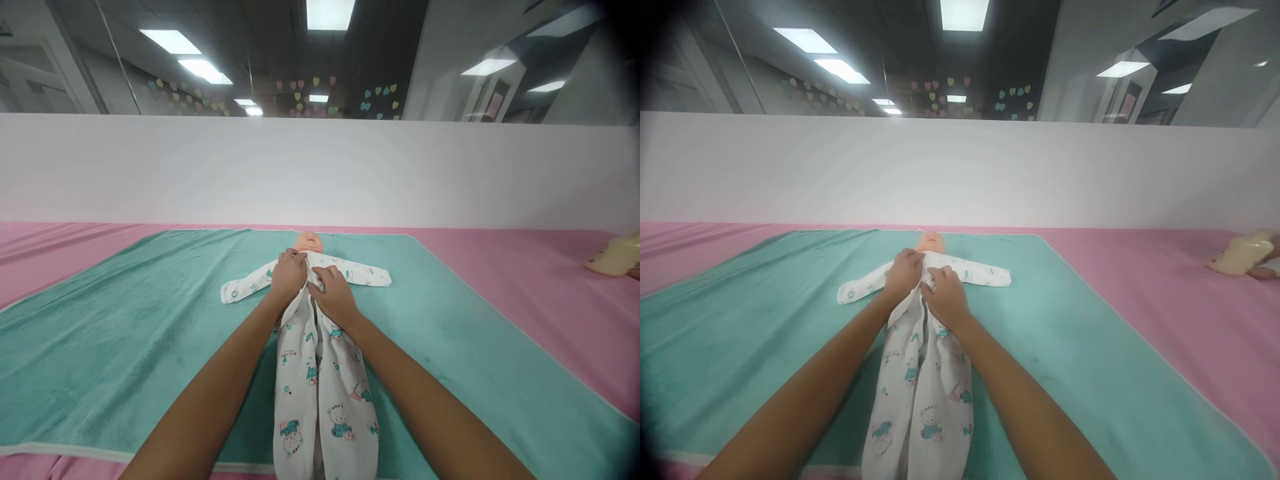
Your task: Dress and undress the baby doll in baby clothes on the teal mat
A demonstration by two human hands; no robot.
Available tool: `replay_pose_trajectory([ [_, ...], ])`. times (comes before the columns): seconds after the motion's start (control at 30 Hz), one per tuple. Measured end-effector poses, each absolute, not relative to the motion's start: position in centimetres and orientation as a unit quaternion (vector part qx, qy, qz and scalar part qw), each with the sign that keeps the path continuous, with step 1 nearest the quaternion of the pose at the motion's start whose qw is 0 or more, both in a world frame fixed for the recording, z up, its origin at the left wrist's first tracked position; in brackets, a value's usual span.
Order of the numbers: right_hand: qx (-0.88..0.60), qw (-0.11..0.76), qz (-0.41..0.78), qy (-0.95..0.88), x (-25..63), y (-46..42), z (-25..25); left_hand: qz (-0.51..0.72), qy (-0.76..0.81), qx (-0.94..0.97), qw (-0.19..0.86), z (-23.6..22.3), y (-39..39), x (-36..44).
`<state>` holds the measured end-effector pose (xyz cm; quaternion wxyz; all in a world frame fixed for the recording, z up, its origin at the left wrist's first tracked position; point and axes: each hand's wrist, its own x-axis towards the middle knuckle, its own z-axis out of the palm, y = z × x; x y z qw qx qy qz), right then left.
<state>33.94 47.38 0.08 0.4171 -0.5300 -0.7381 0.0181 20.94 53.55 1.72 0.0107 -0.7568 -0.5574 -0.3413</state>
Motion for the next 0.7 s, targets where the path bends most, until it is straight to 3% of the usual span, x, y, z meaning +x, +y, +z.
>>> replay_pose_trajectory([
  [0.27, -0.536, 0.415, 0.01, -0.736, 34.1, 47.4, 0.3, -0.356, -0.524, -0.773, 0.021, 1.0, 53.8, 19.9],
  [0.5, -0.496, 0.33, -0.003, -0.803, 34.5, 48.3, 0.5, -0.344, -0.535, -0.771, 0.01, 0.8, 54.0, 19.8],
  [0.7, -0.502, 0.316, 0.014, -0.805, 34.7, 49.2, 1.2, -0.345, -0.545, -0.763, -0.042, 0.4, 55.1, 19.7],
])
